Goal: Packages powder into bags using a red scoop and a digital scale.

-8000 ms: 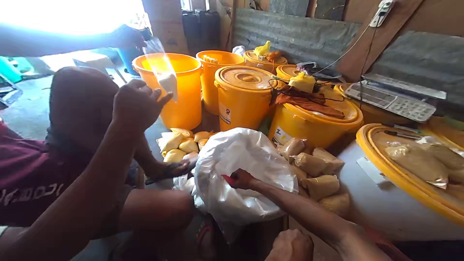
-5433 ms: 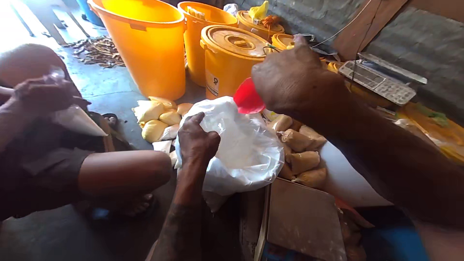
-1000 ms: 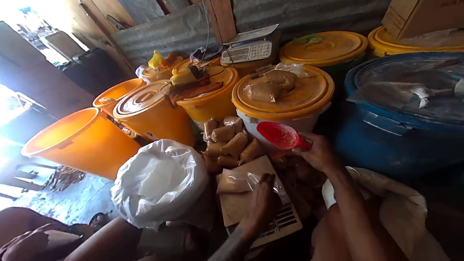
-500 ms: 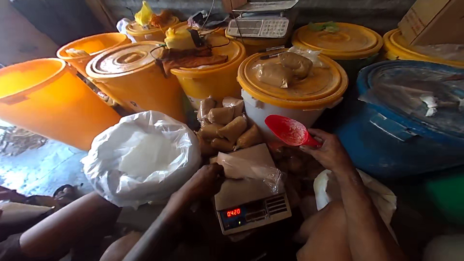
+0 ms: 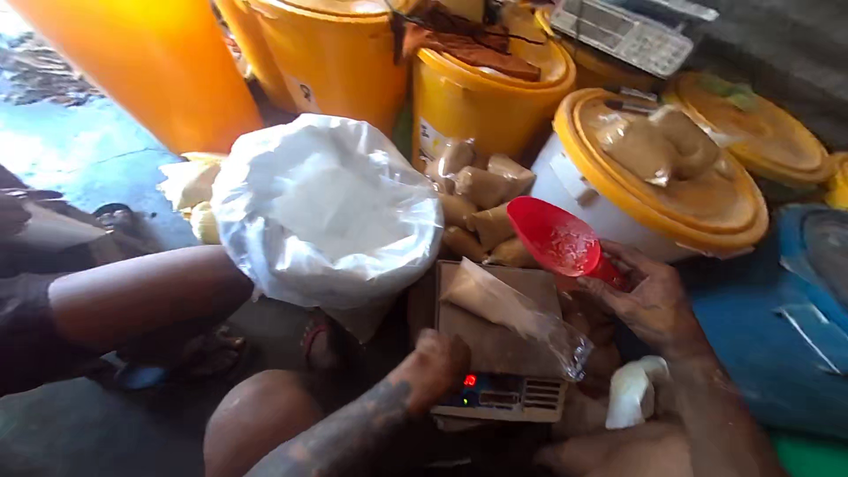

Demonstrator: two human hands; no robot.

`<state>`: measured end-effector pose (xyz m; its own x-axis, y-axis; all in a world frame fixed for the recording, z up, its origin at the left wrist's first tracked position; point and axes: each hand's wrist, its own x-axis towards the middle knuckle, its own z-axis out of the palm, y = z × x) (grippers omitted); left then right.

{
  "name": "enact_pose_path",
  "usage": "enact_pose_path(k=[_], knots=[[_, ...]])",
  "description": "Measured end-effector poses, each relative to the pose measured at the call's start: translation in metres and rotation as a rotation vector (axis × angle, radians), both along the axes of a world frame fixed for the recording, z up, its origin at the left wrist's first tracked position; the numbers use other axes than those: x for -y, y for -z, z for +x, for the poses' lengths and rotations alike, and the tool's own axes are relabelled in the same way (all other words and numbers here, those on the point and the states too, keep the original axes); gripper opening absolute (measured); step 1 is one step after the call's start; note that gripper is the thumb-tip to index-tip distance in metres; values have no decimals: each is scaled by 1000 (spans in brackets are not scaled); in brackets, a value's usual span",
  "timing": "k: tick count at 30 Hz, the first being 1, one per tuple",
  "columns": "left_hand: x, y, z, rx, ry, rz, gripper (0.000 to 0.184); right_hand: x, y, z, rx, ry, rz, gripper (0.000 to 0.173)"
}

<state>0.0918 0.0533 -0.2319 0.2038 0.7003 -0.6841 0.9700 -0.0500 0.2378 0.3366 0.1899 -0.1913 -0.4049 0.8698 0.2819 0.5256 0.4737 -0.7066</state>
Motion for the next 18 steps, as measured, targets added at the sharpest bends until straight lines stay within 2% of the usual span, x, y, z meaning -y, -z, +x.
enact_pose_path(k=[5, 8, 10, 12, 15, 18], knots=[[-6, 8, -5, 37, 71, -19, 24, -4, -65, -141, 355, -277, 378, 54], [-11, -4, -14, 19, 2, 0, 23, -11, -75, -232, 592, -364, 471, 52], [-15, -17, -26, 8, -73, 37, 23, -23, -63, -296, 770, -407, 469, 52], [-16, -26, -40, 37, -115, 95, 23, -39, -37, -348, 870, -479, 490, 44], [-19, -36, -52, 33, -146, 78, 24, -51, 8, -398, 986, -533, 395, 44], [-21, -40, -57, 23, -164, 59, 24, -47, 48, -430, 1018, -552, 328, 28]])
